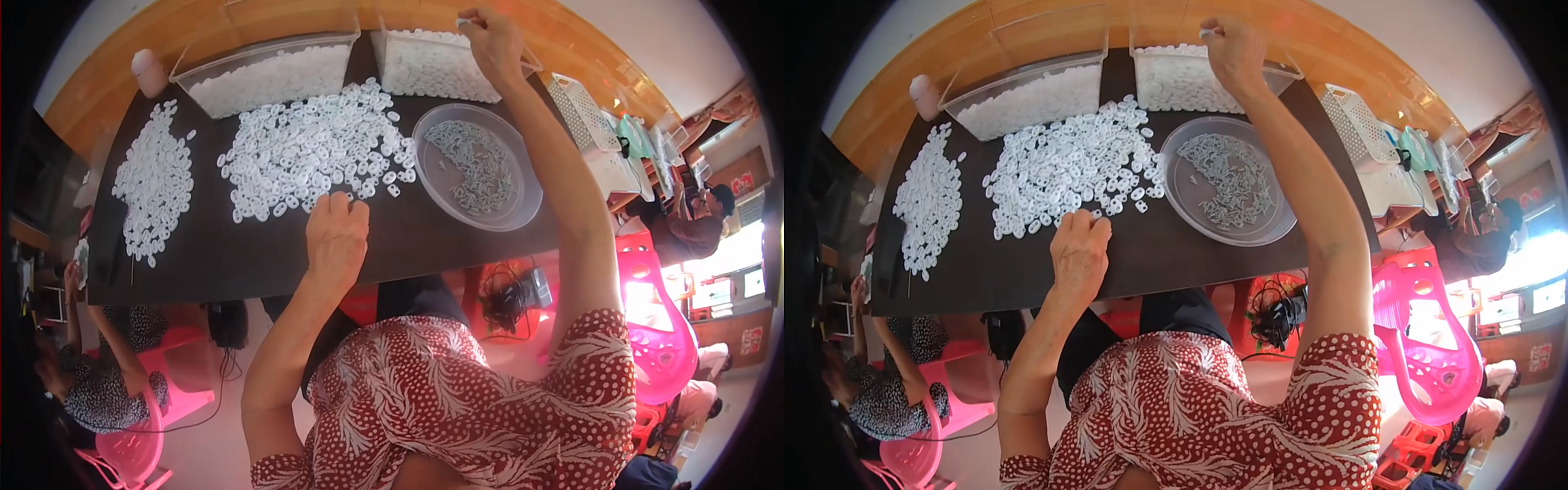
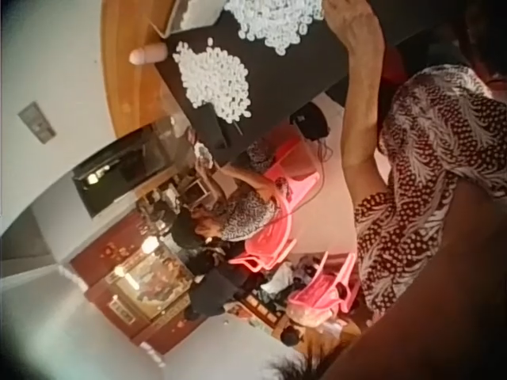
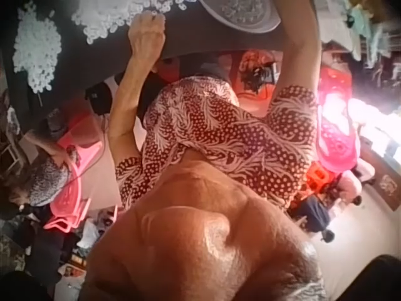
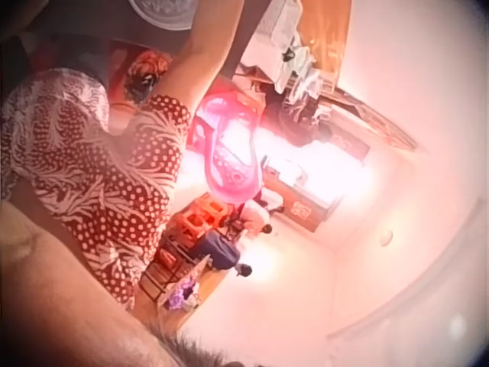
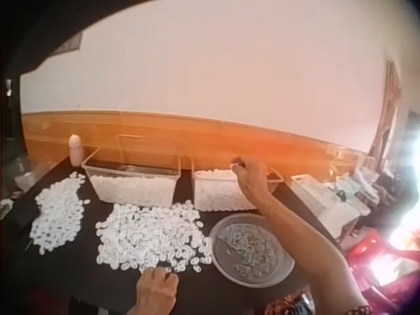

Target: Manual assembly of small white plastic components by inserting small metal rings into them at a workbench.

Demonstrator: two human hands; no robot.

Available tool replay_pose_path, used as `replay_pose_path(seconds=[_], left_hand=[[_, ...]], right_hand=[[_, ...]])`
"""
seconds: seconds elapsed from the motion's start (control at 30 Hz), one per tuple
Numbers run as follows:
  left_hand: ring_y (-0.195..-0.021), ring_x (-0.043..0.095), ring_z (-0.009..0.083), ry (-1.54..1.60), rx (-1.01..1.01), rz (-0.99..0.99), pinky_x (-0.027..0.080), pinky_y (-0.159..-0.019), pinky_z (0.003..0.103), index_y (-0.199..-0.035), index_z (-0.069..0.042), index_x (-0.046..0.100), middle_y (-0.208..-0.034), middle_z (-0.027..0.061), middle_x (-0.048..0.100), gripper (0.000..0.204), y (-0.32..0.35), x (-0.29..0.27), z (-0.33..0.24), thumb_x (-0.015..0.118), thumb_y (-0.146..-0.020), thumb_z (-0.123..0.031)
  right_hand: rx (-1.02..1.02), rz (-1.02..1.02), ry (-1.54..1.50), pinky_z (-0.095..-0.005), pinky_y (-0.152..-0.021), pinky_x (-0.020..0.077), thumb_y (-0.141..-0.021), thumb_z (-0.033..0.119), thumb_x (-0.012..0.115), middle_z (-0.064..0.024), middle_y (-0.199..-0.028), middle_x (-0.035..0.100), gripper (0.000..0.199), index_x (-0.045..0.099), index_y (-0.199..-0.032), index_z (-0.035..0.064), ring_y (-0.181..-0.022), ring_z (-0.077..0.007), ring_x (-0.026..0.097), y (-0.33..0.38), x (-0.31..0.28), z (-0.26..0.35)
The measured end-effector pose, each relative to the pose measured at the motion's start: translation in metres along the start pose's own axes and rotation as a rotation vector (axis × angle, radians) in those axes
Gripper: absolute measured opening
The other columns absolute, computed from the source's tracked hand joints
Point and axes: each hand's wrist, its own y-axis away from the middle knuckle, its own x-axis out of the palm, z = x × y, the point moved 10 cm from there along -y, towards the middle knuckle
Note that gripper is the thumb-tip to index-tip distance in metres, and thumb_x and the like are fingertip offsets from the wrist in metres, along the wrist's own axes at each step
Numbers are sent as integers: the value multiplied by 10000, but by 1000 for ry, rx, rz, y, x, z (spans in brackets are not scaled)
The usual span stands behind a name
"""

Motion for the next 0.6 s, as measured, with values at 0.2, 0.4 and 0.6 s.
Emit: replay_pose_path(seconds=[0.2,0.4,0.6], left_hand=[[-699,491,248,33,-18,-52,419,-578,365,-704,-73,503,-716,79,443,148,2,-5,2,629,-643,-23],[-654,559,116,883,-615,-129,440,-593,212,-876,-52,667,-772,65,626,96,32,0,61,675,-786,-20],[-660,513,45,1297,-827,-92,428,-589,185,-890,17,654,-769,-7,598,92,45,6,53,669,-807,-20]], right_hand=[[-148,115,170,-422,-758,476,-782,122,607,-234,-892,645,238,666,-993,29,-832,-338,629,-8,33,10],[-431,290,-143,-362,-677,480,-763,96,638,-102,-793,652,137,681,-887,59,-751,-283,610,100,15,132],[-367,465,-184,-357,-660,466,-743,60,669,-89,-762,634,96,668,-837,40,-748,-270,582,151,16,130]])
